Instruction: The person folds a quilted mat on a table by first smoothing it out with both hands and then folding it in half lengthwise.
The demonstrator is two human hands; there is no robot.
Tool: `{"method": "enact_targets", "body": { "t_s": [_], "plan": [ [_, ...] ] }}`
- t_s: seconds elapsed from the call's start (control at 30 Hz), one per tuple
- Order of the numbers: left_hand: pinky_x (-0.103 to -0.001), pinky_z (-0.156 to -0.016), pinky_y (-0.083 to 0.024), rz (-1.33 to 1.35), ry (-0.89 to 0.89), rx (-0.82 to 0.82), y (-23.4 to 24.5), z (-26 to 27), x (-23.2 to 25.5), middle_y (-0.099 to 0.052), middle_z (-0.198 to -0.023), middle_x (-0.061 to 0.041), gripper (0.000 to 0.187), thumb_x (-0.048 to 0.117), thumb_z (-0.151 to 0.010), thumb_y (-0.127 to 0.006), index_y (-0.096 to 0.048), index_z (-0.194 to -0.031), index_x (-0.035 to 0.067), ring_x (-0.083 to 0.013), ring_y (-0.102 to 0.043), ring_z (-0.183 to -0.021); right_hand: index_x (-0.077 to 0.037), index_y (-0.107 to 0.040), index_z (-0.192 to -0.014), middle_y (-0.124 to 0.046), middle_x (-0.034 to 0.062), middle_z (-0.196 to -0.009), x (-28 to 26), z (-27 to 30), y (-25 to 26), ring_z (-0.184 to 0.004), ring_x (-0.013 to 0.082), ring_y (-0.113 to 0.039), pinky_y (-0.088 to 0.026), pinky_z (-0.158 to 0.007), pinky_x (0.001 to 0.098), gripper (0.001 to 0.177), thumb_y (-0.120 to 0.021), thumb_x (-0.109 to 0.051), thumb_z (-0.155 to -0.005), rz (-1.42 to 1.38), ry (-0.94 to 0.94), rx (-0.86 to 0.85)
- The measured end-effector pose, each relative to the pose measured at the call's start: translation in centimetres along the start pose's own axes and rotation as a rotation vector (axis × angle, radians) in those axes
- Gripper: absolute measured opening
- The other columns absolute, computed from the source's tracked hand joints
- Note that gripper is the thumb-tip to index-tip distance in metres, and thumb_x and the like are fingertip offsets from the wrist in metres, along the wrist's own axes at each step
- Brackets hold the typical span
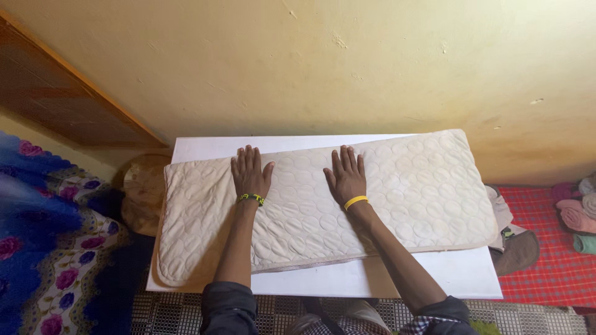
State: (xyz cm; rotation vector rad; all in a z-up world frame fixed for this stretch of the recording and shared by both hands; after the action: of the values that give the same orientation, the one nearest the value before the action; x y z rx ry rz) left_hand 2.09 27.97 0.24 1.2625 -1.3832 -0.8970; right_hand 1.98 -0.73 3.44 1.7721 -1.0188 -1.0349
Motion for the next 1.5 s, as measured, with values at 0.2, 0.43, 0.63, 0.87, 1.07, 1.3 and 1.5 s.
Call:
{"method": "enact_targets", "body": {
  "t_s": [0.2, 0.43, 0.63, 0.87, 1.07, 1.3, 1.5],
  "plan": [
    [-0.058, -0.124, -0.004, -0.076, -0.073, -0.001, -1.5, -2.0, 0.2, -0.022, -0.169, -0.016, 0.077, 0.057, -0.102, -0.037, -0.034, -0.157, 0.004, -0.0341, -0.011, -0.156, 0.003, -0.045, -0.149, -0.033, 0.0251, -0.161, -4.2, 0.1, -2.6, -0.154, 0.0387, -0.023, -0.014, -0.126, 0.0528, 0.06, -0.047, -0.036, -0.103, -0.059, -0.028, 0.062],
    [-0.056, -0.125, 0.0, -0.051, 0.376, -0.359, 3.8, 1.1, -1.5, -0.006, -0.171, -0.021, 0.082, 0.062, -0.101, -0.036, -0.025, -0.162, 0.008, -0.0345, -0.001, -0.159, -0.005, -0.046, -0.151, -0.035, 0.0184, -0.163, -7.3, 0.1, -2.1, -0.153, 0.0322, -0.028, -0.015, -0.126, 0.049, 0.057, -0.046, -0.039, -0.105, -0.086, 0.149, -0.027],
    [-0.049, -0.127, 0.001, -0.047, 0.446, -0.165, 6.2, -0.4, -16.2, 0.002, -0.172, -0.014, 0.084, 0.064, -0.101, -0.018, -0.009, -0.163, 0.007, -0.0307, 0.002, -0.158, -0.003, -0.045, -0.152, -0.036, 0.0209, -0.162, -2.9, 1.3, 0.1, -0.153, 0.0335, -0.028, -0.017, -0.125, 0.0499, 0.061, -0.047, -0.041, -0.105, -0.043, 0.062, -0.013],
    [-0.055, -0.123, 0.004, -0.273, 0.436, -0.259, 4.7, -0.3, -7.6, 0.004, -0.169, -0.02, 0.087, 0.067, -0.102, -0.017, -0.009, -0.161, 0.004, -0.0362, 0.003, -0.156, -0.003, -0.046, -0.152, -0.036, 0.0221, -0.163, -5.2, -0.2, -4.9, -0.153, 0.0375, -0.028, -0.017, -0.125, 0.0523, 0.062, -0.049, -0.042, -0.104, -0.109, 0.144, 0.041],
    [-0.048, -0.128, 0.0, -0.098, 0.296, -0.192, 3.6, 0.6, -12.5, 0.0, -0.172, -0.013, 0.082, 0.063, -0.105, -0.018, -0.011, -0.164, 0.007, -0.0288, -0.002, -0.16, -0.006, -0.049, -0.148, -0.041, 0.0205, -0.16, 0.0, -2.3, -3.0, -0.148, 0.0371, -0.034, -0.023, -0.124, 0.0522, 0.06, -0.051, -0.045, -0.102, 0.009, 0.122, -0.094],
    [-0.053, -0.124, -0.006, -0.122, 0.464, -0.103, 5.8, 0.9, -17.0, -0.005, -0.171, -0.015, 0.077, 0.056, -0.105, -0.026, -0.017, -0.162, 0.006, -0.0336, -0.007, -0.156, 0.001, -0.051, -0.146, -0.045, 0.0289, -0.153, 11.3, -1.0, 1.9, -0.144, 0.0429, -0.036, -0.022, -0.117, 0.0552, 0.06, -0.056, -0.041, -0.103, 0.196, -0.073, 0.128],
    [-0.056, -0.124, -0.017, -0.157, -0.125, 0.028, 0.6, 1.6, -0.3, -0.033, -0.165, -0.017, 0.073, 0.055, -0.101, -0.045, -0.039, -0.155, 0.006, -0.0332, -0.025, -0.154, -0.006, -0.058, -0.131, -0.053, 0.0217, -0.143, -5.3, -0.7, -1.8, -0.139, 0.0409, -0.044, -0.03, -0.118, 0.0561, 0.051, -0.065, -0.042, -0.095, -0.257, 0.254, -0.01]
  ]
}}
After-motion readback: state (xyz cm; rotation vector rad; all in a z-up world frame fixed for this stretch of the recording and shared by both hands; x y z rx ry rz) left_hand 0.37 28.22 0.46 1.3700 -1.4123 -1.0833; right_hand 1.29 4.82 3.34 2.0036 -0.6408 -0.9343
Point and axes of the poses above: each hand's wrist, its own z-axis away from the middle knuckle, its own y-axis out of the back of the hand, x = y × z, the point moved 2 cm from there along -z, towards the middle knuckle
